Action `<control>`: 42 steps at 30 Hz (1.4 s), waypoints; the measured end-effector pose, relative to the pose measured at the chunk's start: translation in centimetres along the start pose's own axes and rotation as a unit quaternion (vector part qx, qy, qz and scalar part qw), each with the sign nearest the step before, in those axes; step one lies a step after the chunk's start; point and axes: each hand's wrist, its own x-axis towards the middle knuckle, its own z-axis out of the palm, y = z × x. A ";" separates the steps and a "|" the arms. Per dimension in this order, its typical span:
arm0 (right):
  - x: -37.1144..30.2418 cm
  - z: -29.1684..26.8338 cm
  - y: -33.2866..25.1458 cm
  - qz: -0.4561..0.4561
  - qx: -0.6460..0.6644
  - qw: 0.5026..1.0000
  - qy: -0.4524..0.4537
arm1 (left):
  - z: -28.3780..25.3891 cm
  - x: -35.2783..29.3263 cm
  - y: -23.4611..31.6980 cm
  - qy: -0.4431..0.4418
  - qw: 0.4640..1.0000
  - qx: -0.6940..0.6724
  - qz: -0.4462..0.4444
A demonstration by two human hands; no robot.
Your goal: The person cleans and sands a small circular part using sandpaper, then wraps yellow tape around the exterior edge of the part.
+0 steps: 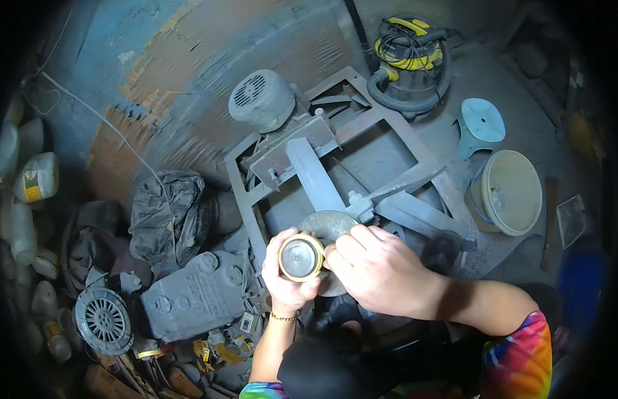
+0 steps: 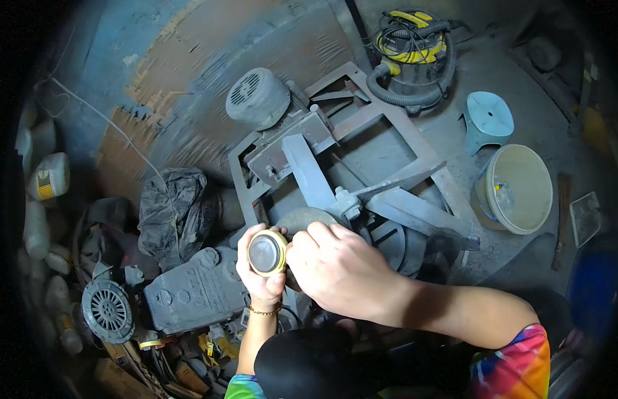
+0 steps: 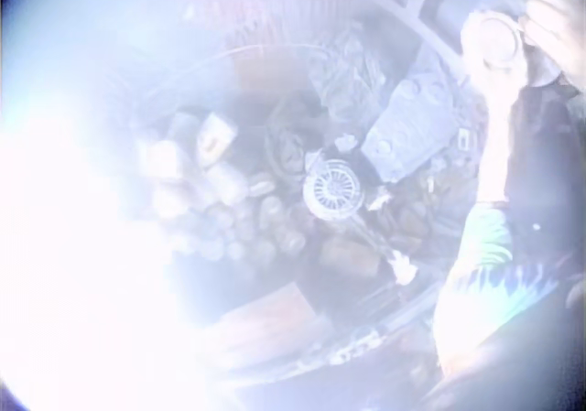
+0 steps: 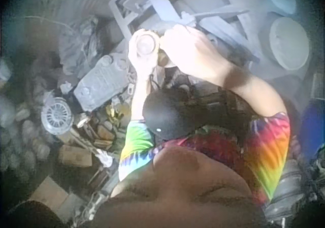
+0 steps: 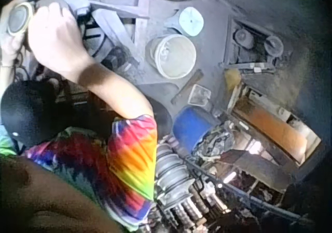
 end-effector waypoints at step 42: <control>0.6 -0.3 -3.3 0.070 -0.096 0.990 -0.076 | 0.4 -0.7 1.4 0.022 0.953 0.225 0.201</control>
